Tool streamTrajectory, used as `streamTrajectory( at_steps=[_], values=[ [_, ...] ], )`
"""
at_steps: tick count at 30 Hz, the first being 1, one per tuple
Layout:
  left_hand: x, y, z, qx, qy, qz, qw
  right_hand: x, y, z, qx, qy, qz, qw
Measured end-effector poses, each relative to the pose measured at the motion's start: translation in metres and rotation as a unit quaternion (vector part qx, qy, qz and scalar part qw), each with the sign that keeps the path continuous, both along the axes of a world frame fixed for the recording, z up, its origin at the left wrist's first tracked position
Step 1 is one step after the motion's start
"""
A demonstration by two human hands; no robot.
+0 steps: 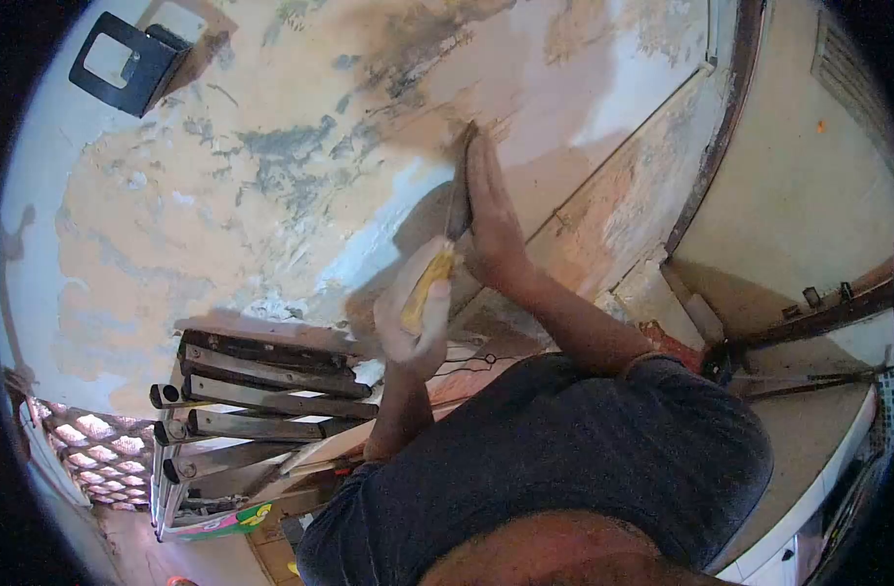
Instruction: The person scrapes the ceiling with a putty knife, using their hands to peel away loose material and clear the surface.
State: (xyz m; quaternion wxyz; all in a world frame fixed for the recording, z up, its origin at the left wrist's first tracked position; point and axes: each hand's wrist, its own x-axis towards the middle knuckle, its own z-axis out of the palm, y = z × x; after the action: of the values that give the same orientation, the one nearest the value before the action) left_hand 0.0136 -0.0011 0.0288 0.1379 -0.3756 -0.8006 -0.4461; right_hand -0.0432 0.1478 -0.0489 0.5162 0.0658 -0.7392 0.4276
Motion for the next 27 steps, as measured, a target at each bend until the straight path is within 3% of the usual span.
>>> streamTrajectory(
  at_steps=[2,6,9,11,12,15,16,17,19,23,25,27],
  values=[
    [-0.010,0.004,-0.006,-0.032,0.059,0.005,0.998,0.002,0.007,0.005,-0.023,-0.007,-0.001,1.000],
    [-0.006,-0.007,-0.005,-0.052,0.027,0.012,0.998,0.006,0.002,0.005,-0.024,-0.013,0.008,1.000],
    [-0.006,-0.012,-0.008,0.048,-0.015,-0.035,0.998,0.001,-0.001,-0.005,0.026,-0.056,-0.006,0.998],
    [-0.006,-0.001,-0.008,-0.001,-0.045,-0.003,0.999,-0.005,0.007,-0.008,-0.014,-0.010,0.002,1.000],
    [-0.024,0.007,-0.019,0.016,0.029,-0.070,0.997,-0.002,0.013,-0.001,-0.019,-0.007,-0.004,1.000],
    [-0.014,0.012,-0.007,-0.039,-0.025,-0.027,0.999,-0.002,0.022,-0.002,-0.009,-0.019,-0.011,1.000],
    [-0.022,0.001,-0.028,0.017,0.048,-0.052,0.997,0.000,0.018,-0.001,-0.007,-0.016,-0.013,1.000],
    [-0.017,-0.007,-0.027,0.018,0.051,-0.054,0.997,0.004,0.006,-0.002,-0.013,-0.024,0.002,1.000],
    [-0.010,-0.020,-0.024,0.041,-0.072,-0.049,0.995,0.000,0.003,-0.004,-0.022,-0.028,0.015,0.999],
    [-0.029,-0.010,-0.058,0.030,-0.020,-0.027,0.999,-0.007,0.013,-0.012,-0.032,-0.056,0.022,0.998],
    [-0.018,0.009,-0.023,0.032,0.032,-0.073,0.996,0.001,0.020,0.000,-0.064,-0.039,0.028,0.997],
    [-0.004,-0.001,-0.012,-0.043,0.038,-0.009,0.998,0.006,0.015,-0.002,-0.057,-0.030,0.031,0.997]
  ],
)
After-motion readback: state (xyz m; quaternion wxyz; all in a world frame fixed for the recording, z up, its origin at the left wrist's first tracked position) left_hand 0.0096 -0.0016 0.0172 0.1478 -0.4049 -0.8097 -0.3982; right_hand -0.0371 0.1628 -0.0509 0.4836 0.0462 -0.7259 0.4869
